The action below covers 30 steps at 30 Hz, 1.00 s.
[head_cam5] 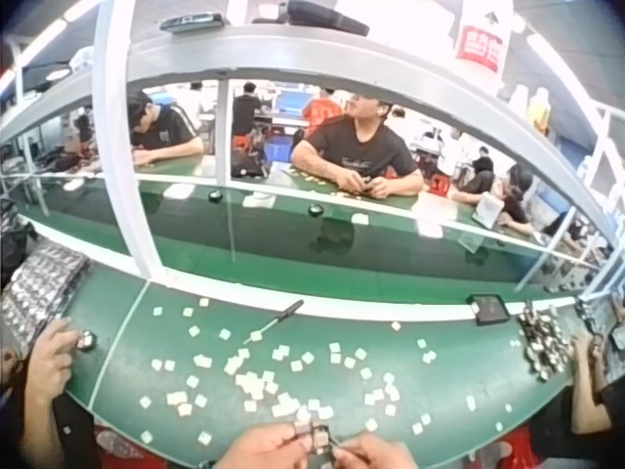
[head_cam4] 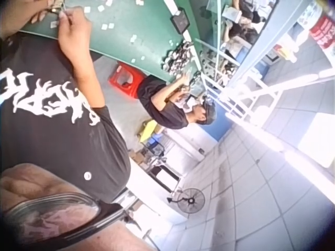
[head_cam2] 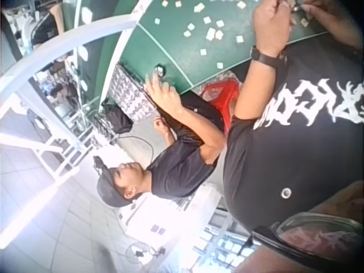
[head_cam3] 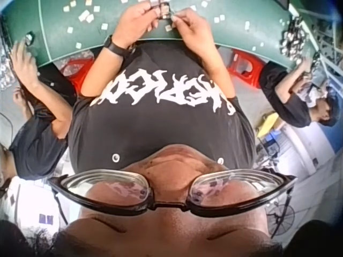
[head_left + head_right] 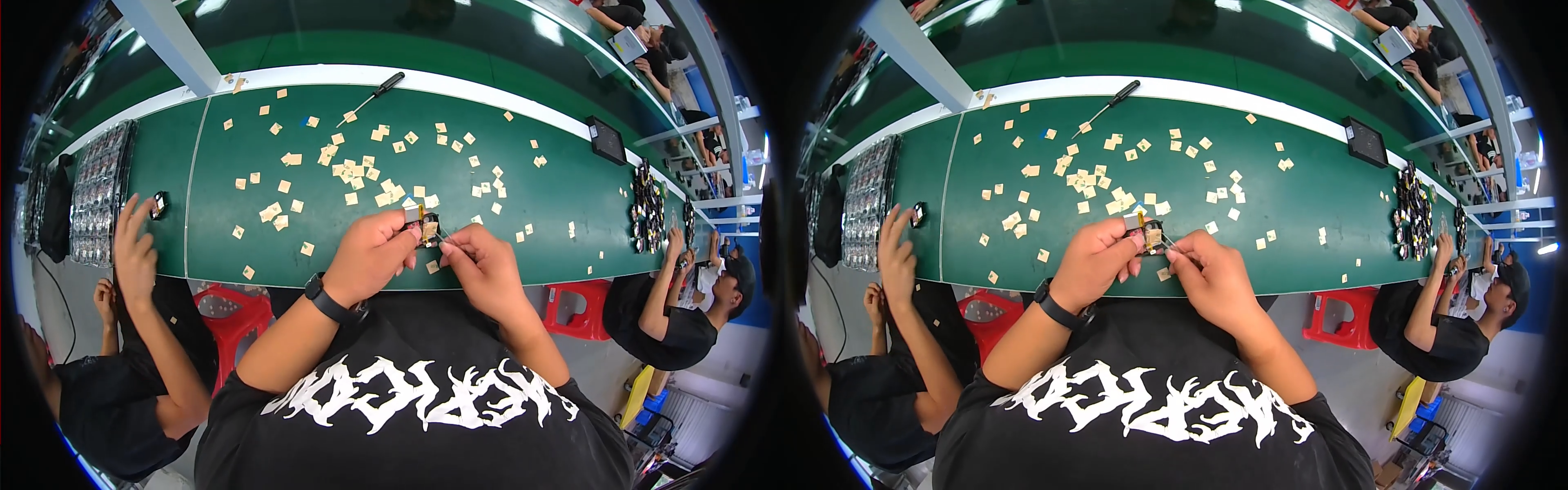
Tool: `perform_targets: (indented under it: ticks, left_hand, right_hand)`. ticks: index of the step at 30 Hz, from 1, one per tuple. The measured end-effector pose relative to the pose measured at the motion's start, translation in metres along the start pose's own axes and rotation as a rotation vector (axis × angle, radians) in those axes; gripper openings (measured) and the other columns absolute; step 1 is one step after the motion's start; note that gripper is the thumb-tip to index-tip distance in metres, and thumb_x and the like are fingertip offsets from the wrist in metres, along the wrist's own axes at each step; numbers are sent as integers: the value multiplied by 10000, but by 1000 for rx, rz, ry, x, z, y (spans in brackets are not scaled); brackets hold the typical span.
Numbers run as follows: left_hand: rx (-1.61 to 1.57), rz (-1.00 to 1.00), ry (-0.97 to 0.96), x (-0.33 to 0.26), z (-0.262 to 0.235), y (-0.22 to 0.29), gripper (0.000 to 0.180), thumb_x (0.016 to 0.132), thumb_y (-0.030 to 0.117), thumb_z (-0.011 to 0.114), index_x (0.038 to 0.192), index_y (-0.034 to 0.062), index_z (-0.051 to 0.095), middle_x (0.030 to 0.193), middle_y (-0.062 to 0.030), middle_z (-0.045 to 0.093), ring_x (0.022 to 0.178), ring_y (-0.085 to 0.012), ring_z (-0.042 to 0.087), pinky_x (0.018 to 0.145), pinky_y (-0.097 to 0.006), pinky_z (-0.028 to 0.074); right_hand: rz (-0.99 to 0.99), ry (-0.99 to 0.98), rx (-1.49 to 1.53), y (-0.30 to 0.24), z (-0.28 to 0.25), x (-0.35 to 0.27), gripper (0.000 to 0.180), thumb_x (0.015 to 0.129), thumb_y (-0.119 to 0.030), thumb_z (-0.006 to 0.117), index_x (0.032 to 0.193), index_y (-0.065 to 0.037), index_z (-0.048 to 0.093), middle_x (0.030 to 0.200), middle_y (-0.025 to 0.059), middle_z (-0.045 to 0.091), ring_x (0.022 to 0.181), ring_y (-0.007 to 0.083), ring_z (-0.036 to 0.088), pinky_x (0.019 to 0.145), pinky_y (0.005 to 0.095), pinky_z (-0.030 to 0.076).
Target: Assembling small electronic components (possibly sensors or watch parts) at a factory workstation using tweezers.
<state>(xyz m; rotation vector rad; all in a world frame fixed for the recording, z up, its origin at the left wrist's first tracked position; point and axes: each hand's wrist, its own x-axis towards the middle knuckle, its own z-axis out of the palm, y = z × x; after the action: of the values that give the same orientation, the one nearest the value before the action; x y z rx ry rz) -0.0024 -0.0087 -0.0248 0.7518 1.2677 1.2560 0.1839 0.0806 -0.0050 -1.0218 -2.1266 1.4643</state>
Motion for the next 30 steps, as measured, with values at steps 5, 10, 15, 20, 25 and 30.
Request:
perform_targets:
  ticks: [5, 10, 15, 20, 25, 30]
  left_hand:
    - [-83, -29, 15, 0, 2, 1, 211, 1006, 118, 530, 1070, -15, 681, 710, -13, 622, 569, -42, 512, 521, -198, 404]
    - [166, 136, 47, 0, 9, -8, 190, 995, 87, 548, 1083, -27, 673, 711, 9, 598, 604, -43, 539, 552, -198, 423]
    - [256, 216, 35, 0, 9, -5, 186, 996, 89, 560, 1092, -26, 671, 740, 12, 600, 627, -36, 546, 564, -202, 427]
    - [3, 69, 62, -3, 6, 4, 192, 1006, 115, 563, 1105, -12, 668, 781, -5, 629, 631, -39, 542, 555, -206, 423]
    - [-52, 112, 94, 0, 8, -2, 235, 1019, 129, 554, 1175, -14, 659, 771, -6, 630, 640, -39, 544, 553, -203, 425]
    - [133, 166, 85, -1, 11, 4, 281, 1009, 107, 547, 1234, -24, 654, 787, -13, 640, 665, -48, 579, 574, -209, 443]
  right_hand:
    - [116, -15, 415, 2, -2, 3, 66, 975, -35, 634, 962, -3, 578, 769, 14, 650, 660, 55, 583, 595, 216, 457]
    - [-34, 3, 279, -12, -10, 12, 197, 946, -50, 687, 1120, 6, 614, 723, -34, 549, 632, 31, 485, 562, 194, 387]
    - [-155, -101, -99, -43, -13, 32, 258, 939, -65, 689, 1173, 4, 606, 720, -3, 545, 631, 39, 471, 561, 207, 384]
    - [-22, 38, 74, -20, -18, 19, 148, 988, -74, 606, 1113, 1, 581, 761, 30, 623, 648, 48, 512, 594, 214, 418]
    - [291, -74, 213, -26, -13, 4, 84, 1013, -85, 556, 1010, -1, 561, 804, 45, 676, 632, 56, 538, 563, 236, 443]
    - [372, -121, 196, -25, -3, 9, 99, 1008, -85, 568, 989, 12, 575, 790, 48, 684, 584, 55, 525, 520, 236, 425]
